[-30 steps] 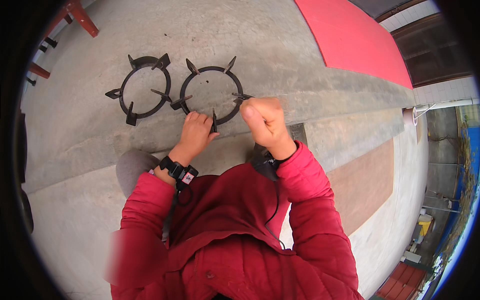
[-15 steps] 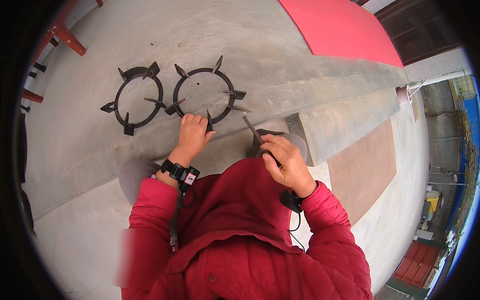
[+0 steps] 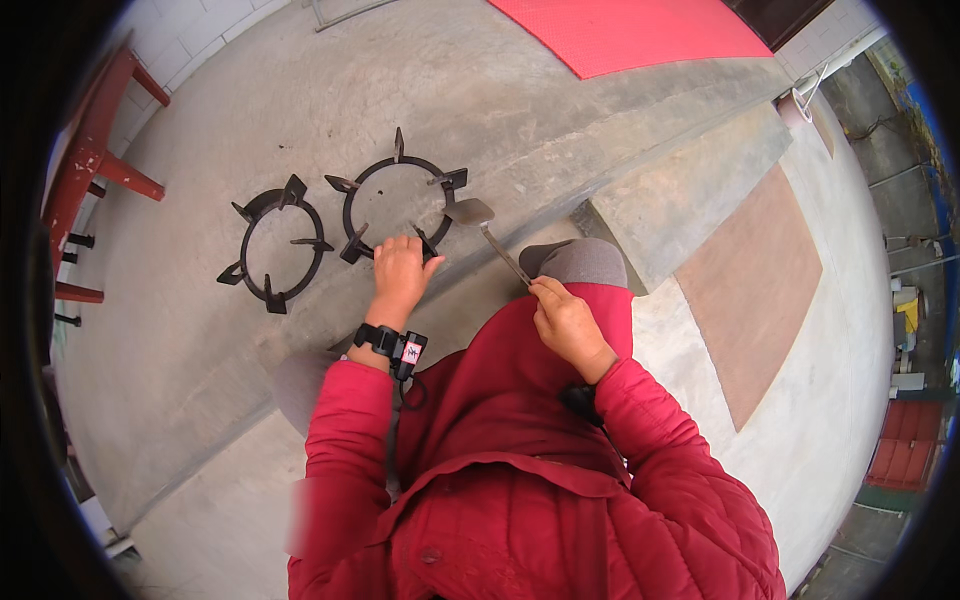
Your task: The person unpacks a package, then uses a hammer to strike and adjust two metal rings on the floor. They later use a sanding block to smooth the surface of one ring.
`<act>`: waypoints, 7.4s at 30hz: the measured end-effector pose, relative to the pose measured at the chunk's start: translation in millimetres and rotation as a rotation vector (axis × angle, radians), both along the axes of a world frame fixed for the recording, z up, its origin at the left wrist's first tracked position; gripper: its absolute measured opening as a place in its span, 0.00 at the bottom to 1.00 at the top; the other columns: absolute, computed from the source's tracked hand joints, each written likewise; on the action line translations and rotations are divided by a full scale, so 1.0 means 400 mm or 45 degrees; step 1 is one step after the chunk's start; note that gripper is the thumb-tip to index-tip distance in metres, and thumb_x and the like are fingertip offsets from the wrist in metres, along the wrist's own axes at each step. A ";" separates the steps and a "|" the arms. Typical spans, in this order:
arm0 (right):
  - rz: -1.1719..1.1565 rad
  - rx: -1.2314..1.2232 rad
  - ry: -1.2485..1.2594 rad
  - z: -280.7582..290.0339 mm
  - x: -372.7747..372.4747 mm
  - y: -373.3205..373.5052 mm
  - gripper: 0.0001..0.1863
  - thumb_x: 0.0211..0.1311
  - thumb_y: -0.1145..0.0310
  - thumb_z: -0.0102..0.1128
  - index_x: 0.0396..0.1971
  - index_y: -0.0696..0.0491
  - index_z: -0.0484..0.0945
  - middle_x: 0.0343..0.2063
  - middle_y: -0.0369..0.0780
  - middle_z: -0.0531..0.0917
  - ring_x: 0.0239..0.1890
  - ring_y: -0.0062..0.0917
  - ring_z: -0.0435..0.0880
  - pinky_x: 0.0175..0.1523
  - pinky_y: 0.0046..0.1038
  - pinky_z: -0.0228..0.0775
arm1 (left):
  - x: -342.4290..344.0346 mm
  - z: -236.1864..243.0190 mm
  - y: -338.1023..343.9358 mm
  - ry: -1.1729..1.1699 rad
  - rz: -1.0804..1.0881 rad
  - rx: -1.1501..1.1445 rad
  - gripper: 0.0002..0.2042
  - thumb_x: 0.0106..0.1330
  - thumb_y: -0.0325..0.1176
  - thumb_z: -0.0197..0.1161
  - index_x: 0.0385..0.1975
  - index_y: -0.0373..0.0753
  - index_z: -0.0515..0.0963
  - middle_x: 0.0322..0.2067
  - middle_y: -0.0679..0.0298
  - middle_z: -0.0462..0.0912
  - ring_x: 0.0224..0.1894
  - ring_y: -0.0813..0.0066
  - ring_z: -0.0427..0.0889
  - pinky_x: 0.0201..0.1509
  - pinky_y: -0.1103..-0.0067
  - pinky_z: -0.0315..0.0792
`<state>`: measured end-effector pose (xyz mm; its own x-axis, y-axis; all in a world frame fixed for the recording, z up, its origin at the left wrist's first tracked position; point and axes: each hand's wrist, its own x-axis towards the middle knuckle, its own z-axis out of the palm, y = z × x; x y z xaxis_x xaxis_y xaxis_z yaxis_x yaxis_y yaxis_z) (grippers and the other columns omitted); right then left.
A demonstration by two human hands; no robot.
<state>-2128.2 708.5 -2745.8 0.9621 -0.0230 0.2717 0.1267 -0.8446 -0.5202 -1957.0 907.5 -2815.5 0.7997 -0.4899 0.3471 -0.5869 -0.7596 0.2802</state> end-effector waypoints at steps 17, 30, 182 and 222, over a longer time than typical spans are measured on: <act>0.154 -0.056 -0.083 -0.018 0.191 -0.098 0.10 0.45 0.80 0.50 0.31 0.62 0.73 0.39 0.47 0.76 0.31 0.40 0.78 0.36 0.33 0.73 | 0.097 -0.057 -0.156 0.015 0.028 -0.032 0.13 0.49 0.41 0.63 0.23 0.38 0.72 0.26 0.59 0.73 0.34 0.62 0.71 0.38 0.69 0.62; 0.161 -0.071 0.140 -0.018 0.166 -0.176 0.10 0.44 0.80 0.50 0.30 0.61 0.73 0.42 0.46 0.75 0.28 0.39 0.78 0.32 0.33 0.73 | 0.073 -0.038 -0.223 -0.014 0.054 -0.015 0.12 0.49 0.40 0.63 0.24 0.38 0.72 0.27 0.60 0.72 0.34 0.62 0.70 0.39 0.69 0.60; -0.051 1.378 0.634 -0.275 0.705 -0.630 0.14 0.54 0.64 0.54 0.38 0.57 0.75 0.32 0.37 0.76 0.33 0.20 0.74 0.34 0.22 0.68 | 0.331 -0.149 -0.511 0.111 0.007 0.093 0.21 0.44 0.38 0.59 0.33 0.27 0.72 0.35 0.51 0.75 0.45 0.55 0.69 0.59 0.54 0.49; 0.210 0.948 0.178 -0.420 0.855 -0.430 0.10 0.52 0.69 0.50 0.28 0.59 0.76 0.24 0.41 0.80 0.29 0.24 0.77 0.36 0.24 0.68 | 0.428 -0.227 -0.382 0.209 0.022 0.176 0.22 0.42 0.43 0.67 0.30 0.32 0.71 0.32 0.58 0.73 0.42 0.55 0.66 0.60 0.51 0.43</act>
<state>-1786.2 536.4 -2913.8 0.9932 -0.0054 0.1167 0.1120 -0.2422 -0.9637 -1786.0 754.5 -2906.2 0.8485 -0.5097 0.1419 -0.5288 -0.8068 0.2635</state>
